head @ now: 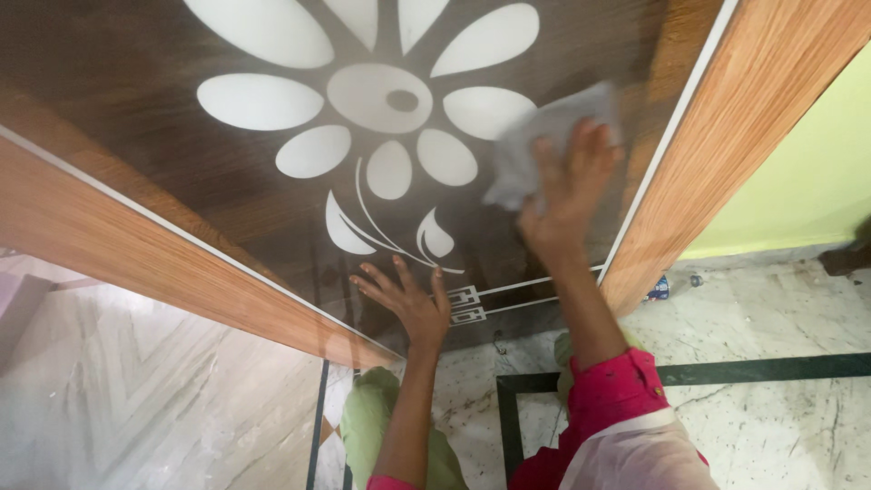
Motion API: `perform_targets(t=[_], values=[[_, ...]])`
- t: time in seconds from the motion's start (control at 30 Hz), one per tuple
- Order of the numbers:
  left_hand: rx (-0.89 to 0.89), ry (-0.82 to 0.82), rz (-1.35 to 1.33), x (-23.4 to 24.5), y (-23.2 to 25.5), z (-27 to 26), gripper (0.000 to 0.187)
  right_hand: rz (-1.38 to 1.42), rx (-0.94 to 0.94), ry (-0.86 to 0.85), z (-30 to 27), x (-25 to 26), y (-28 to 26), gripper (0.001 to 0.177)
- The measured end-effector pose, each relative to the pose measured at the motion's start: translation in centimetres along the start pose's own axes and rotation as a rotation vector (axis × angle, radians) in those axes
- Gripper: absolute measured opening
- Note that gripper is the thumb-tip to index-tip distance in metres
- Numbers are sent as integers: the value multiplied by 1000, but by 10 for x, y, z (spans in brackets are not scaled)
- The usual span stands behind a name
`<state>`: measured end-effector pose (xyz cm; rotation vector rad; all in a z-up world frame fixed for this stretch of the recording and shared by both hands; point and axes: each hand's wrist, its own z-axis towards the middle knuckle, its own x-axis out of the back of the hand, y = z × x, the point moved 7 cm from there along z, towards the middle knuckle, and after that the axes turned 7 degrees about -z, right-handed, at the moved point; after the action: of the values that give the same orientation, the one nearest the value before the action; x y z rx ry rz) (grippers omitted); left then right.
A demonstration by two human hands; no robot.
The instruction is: The person wipes the surface of a decorative wooden door with a cloth, focusing on the central white floral pattern and the side panels.
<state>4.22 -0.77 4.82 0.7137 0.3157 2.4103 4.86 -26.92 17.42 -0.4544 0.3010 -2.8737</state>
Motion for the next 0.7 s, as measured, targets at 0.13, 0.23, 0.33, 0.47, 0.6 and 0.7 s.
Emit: perform_targets(t=[0.13,0.23,0.33,0.47,0.6,0.7], values=[[-9,8,-13,2,1,0,88,-15,-163,122,6,20,64,52],[-4,4,-9,3,0,0,88,8,-237,221,-1,31,109,51],[9,0,-9,4,1,0,87,-38,-354,158,-24,44,135,53],[8,10,-8,4,1,0,86,-108,-366,157,-40,56,153,56],[13,21,-12,7,1,1,86,-106,-440,96,-64,61,165,56],[-1,58,-24,9,2,3,84,-238,-542,9,-86,58,176,51]])
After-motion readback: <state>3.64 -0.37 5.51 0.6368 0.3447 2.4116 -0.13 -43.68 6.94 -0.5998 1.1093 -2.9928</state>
